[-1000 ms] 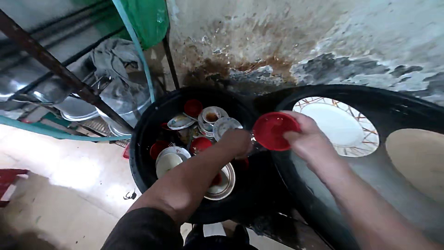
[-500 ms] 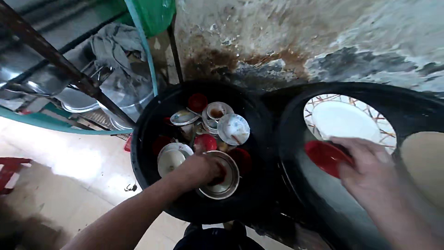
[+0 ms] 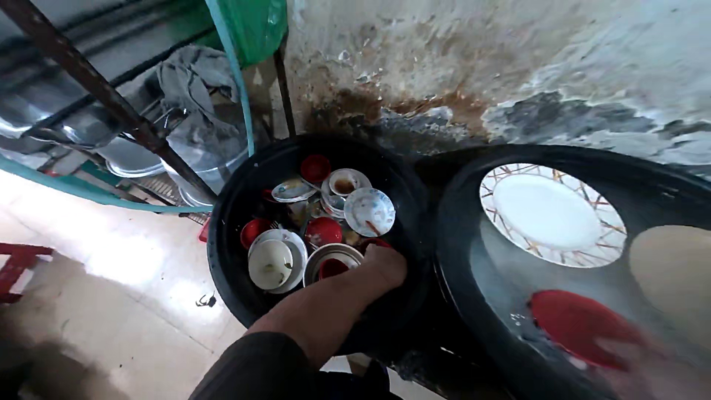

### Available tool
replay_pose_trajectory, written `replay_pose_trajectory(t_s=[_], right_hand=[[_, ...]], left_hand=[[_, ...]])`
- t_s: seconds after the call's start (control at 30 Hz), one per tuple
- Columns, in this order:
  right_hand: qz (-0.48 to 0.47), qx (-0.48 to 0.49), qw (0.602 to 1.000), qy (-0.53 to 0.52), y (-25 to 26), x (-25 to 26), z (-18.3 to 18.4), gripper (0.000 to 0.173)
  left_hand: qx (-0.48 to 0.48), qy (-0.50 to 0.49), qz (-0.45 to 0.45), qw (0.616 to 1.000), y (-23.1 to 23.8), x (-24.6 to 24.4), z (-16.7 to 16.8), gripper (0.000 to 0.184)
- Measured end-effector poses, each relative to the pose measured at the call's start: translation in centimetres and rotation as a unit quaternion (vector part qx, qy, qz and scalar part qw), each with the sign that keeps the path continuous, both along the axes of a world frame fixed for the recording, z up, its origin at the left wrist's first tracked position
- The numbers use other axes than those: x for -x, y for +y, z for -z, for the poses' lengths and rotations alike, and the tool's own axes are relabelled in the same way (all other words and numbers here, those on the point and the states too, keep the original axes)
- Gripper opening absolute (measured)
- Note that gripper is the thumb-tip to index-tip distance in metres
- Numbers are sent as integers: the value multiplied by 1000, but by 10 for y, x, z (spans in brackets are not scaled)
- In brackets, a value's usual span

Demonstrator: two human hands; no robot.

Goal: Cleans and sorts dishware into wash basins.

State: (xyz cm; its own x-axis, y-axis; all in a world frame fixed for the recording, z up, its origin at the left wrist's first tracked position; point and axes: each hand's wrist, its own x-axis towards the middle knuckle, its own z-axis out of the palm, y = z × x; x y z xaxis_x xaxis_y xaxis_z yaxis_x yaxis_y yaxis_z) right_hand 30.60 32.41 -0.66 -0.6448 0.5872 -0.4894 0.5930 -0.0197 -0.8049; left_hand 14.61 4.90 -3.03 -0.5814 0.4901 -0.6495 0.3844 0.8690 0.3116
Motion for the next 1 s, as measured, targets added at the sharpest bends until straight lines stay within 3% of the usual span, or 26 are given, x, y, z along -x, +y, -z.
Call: replay_pose_trajectory(t_s=[0.1, 0.2, 0.3, 0.43, 0.5, 0.6, 0.7, 0.77, 0.83, 0.9, 0.93, 1.0], right_hand=[[18, 54, 998, 11, -18, 19, -28, 55], [3, 75, 995, 62, -41, 48, -45, 52], [-26, 121, 988, 92, -72, 80, -61, 45], [-53, 164, 980, 97, -118, 115, -78, 42], [-95, 98, 985, 103, -137, 128, -78, 45], [-211, -112, 963, 128, -160, 144, -73, 53], [-319, -334, 865, 194, -179, 159, -70, 49], [-342, -424, 802, 246, -189, 163, -67, 46], [-356, -462, 762, 280, -186, 163, -62, 46], [-355, -470, 759, 279, -172, 154, -57, 46], [-350, -463, 768, 271, -161, 146, -56, 47], [-341, -447, 793, 238, -135, 123, -53, 46]], left_hand=[[-33, -9, -51, 998, -5, 23, -9, 34], [-21, 7, 41, 999, -16, 26, 5, 34], [65, 9, 82, 995, -14, 3, 15, 32], [-6, 36, 64, 997, -13, 9, 4, 27], [-55, 20, 30, 998, -21, 32, -12, 31], [-137, 22, 37, 990, -40, 62, -40, 32], [-205, 33, 13, 978, -49, 67, -60, 29], [-262, 15, -48, 964, -60, 73, -63, 31], [-350, -34, -185, 918, -81, 77, -55, 34], [-402, -106, -307, 856, -98, 77, -55, 36], [-387, -107, -296, 867, -105, 71, -65, 37], [-321, -22, -152, 935, -118, 44, -81, 33]])
